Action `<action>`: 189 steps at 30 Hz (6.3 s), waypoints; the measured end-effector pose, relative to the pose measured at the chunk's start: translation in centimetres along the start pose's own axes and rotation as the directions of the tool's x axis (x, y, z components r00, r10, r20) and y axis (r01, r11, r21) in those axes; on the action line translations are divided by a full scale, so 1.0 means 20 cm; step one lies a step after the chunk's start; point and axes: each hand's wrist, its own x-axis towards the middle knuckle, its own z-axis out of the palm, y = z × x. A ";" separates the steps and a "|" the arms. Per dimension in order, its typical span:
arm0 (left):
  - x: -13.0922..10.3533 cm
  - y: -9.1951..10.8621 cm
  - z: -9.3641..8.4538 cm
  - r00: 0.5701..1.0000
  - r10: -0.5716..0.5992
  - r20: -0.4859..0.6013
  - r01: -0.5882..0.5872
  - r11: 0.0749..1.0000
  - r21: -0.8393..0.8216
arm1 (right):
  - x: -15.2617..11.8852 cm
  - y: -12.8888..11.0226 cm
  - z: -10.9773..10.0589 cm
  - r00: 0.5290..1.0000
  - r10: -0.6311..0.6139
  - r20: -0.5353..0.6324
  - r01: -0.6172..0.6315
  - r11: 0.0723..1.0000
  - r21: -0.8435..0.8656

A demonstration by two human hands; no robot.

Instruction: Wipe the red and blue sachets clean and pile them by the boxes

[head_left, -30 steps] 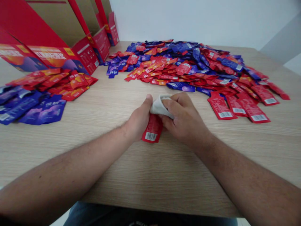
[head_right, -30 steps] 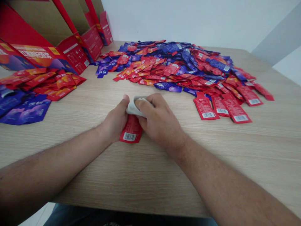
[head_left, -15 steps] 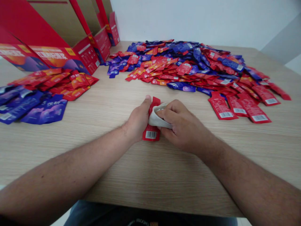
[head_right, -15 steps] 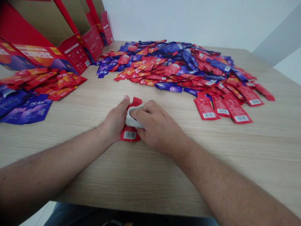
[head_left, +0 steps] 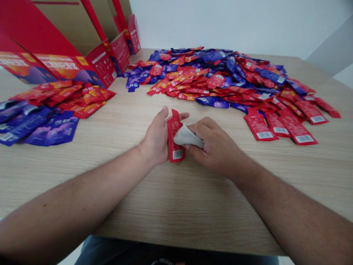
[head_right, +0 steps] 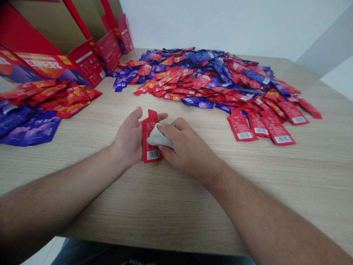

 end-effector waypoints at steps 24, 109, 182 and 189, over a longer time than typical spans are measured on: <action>0.08 -0.05 -0.04 0.943 0.320 -0.090 -0.305 0.940 0.153 | -0.02 -0.03 -0.06 0.958 -0.163 -0.237 0.130 0.981 -0.146; 0.06 -0.09 -0.01 0.992 -0.083 0.092 0.084 0.996 -0.009 | 0.02 0.12 -0.02 0.975 0.001 -0.223 -0.045 0.981 -0.191; 0.07 -0.03 -0.03 0.982 -0.179 0.062 0.178 0.984 0.029 | -0.03 -0.10 -0.06 0.874 -0.291 0.390 0.293 0.954 0.056; 0.07 -0.02 0.00 0.986 -0.169 -0.012 0.169 0.985 0.024 | 0.00 -0.01 -0.13 0.933 -0.189 0.308 0.183 0.982 0.047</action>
